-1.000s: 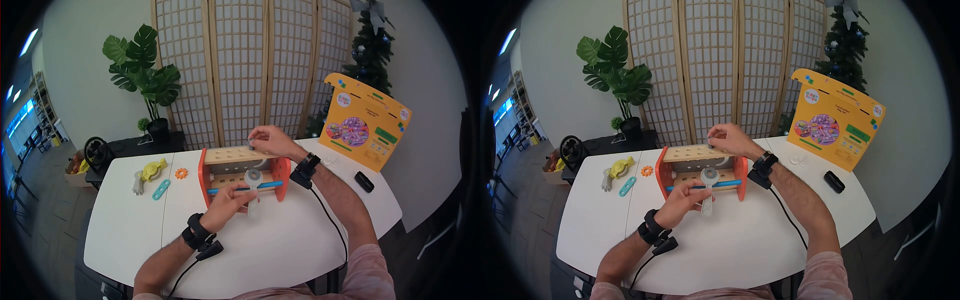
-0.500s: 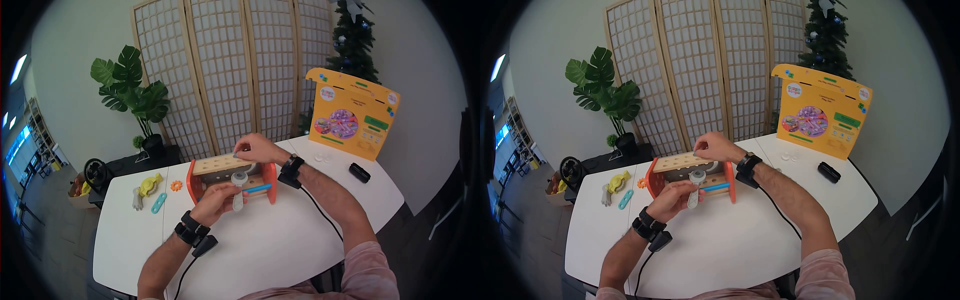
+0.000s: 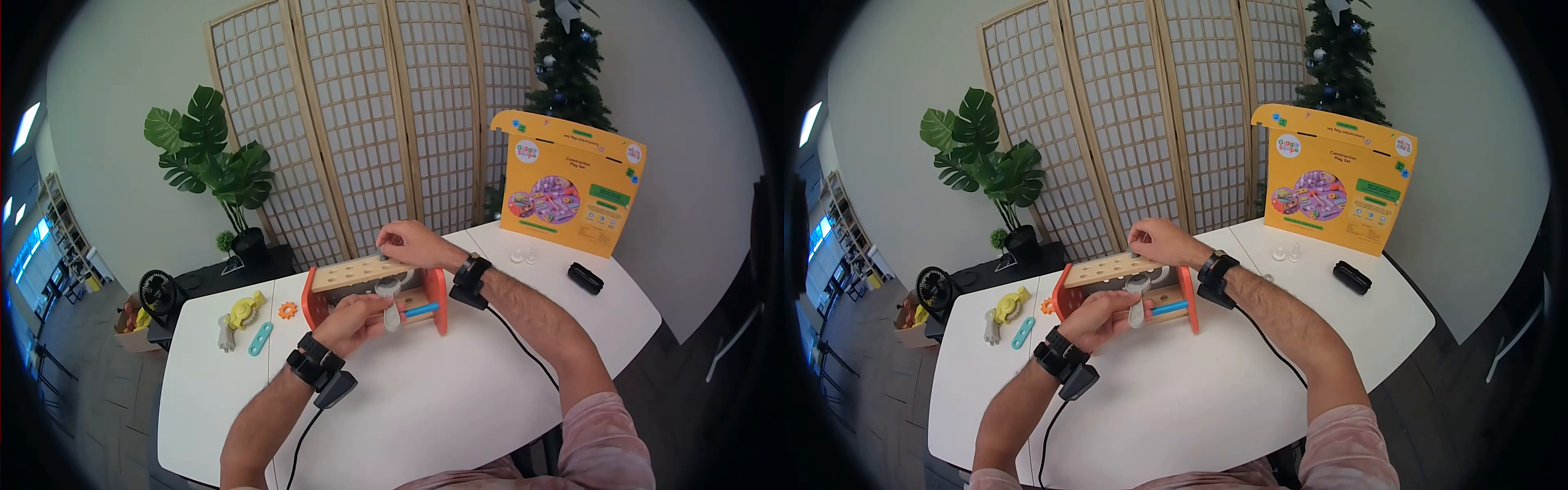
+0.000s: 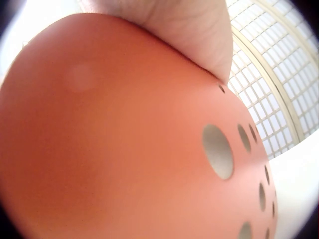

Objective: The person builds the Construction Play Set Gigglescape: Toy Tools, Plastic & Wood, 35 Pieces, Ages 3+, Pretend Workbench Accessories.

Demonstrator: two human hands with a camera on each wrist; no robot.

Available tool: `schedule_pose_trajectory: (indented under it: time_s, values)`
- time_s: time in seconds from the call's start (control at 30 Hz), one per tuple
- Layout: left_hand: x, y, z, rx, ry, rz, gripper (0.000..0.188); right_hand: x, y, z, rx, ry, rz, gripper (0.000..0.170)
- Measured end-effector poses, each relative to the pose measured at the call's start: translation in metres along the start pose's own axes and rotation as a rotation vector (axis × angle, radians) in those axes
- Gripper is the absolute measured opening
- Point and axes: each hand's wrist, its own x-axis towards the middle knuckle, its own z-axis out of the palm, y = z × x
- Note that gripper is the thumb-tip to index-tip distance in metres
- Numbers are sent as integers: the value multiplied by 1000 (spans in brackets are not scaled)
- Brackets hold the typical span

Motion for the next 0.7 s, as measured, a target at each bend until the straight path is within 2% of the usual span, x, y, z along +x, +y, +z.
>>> schedule_pose_trajectory:
  time_s: [0.27, 0.53, 0.7]
  values:
    - [13, 7, 0, -20, 16, -47, 33, 0, 0, 1, 26, 13, -4, 22]
    - [20, 8, 4, -93, 40, 10, 33, 1, 2, 0, -14, 11, -28, 22]
    - [18, 11, 6, -127, 8, 33, 32, 1, -1, -2, -43, -43, 23, 25]
